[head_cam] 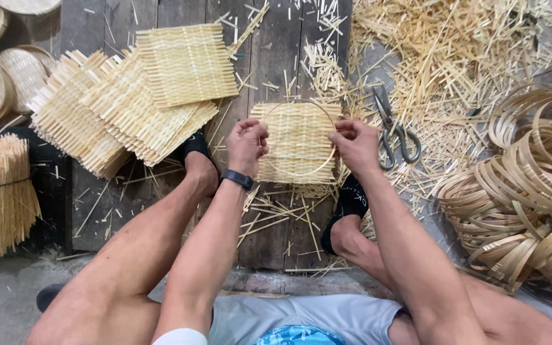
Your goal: The person repeatedly places a bamboo mat over a circular wooden mold, presses it down, and uses shears to trim the excess bamboo strips around the edge. The finished circular tray is removed and set aside, and the process is repeated with new mats.
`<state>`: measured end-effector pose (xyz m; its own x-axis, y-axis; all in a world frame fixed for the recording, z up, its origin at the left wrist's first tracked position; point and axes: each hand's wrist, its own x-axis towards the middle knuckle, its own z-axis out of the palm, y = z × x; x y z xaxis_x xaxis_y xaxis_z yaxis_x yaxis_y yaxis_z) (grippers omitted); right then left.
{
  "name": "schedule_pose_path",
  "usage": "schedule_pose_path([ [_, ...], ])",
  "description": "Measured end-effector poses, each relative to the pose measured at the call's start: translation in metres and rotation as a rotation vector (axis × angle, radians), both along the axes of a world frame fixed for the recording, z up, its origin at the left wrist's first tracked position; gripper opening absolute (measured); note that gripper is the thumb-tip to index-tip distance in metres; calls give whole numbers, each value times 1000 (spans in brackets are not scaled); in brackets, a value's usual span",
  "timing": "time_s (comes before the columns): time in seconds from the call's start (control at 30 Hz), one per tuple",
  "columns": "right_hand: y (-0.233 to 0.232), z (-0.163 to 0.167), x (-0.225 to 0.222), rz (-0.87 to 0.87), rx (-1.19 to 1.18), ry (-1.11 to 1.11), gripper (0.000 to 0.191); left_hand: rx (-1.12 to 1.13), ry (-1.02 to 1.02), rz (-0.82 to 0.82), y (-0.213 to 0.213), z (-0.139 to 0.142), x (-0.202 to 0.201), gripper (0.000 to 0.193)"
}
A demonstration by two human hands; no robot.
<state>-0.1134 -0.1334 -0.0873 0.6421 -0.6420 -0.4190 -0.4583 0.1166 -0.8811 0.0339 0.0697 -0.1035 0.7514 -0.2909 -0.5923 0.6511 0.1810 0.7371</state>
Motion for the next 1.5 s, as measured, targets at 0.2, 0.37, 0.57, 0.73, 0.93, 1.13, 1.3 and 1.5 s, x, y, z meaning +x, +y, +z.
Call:
schedule_pose_path([
  [0.2,14,-52,-3,103,-510,94,27,890,-811,-341,11,-18,-5,20],
  [0.37,20,-57,-6,111,-540,159,22,847,-673,-424,13,-11,-4,19],
  [0.57,15,-43,3,141,-416,264,19,832,-580,-370,11,-10,-2,18],
  [0.73,16,-34,11,137,-447,283,19,767,-542,-369,15,-7,-2,16],
  [0.93,20,-29,15,142,-495,294,18,731,-414,-373,16,-5,4,17],
  [1.13,17,-22,18,174,-499,313,17,717,-382,-364,13,6,7,20],
  [1.3,14,-16,21,165,-427,339,19,713,-446,-331,15,5,2,20],
  [1.5,11,-26,18,209,-512,272,20,592,-327,-289,24,-19,1,21],
])
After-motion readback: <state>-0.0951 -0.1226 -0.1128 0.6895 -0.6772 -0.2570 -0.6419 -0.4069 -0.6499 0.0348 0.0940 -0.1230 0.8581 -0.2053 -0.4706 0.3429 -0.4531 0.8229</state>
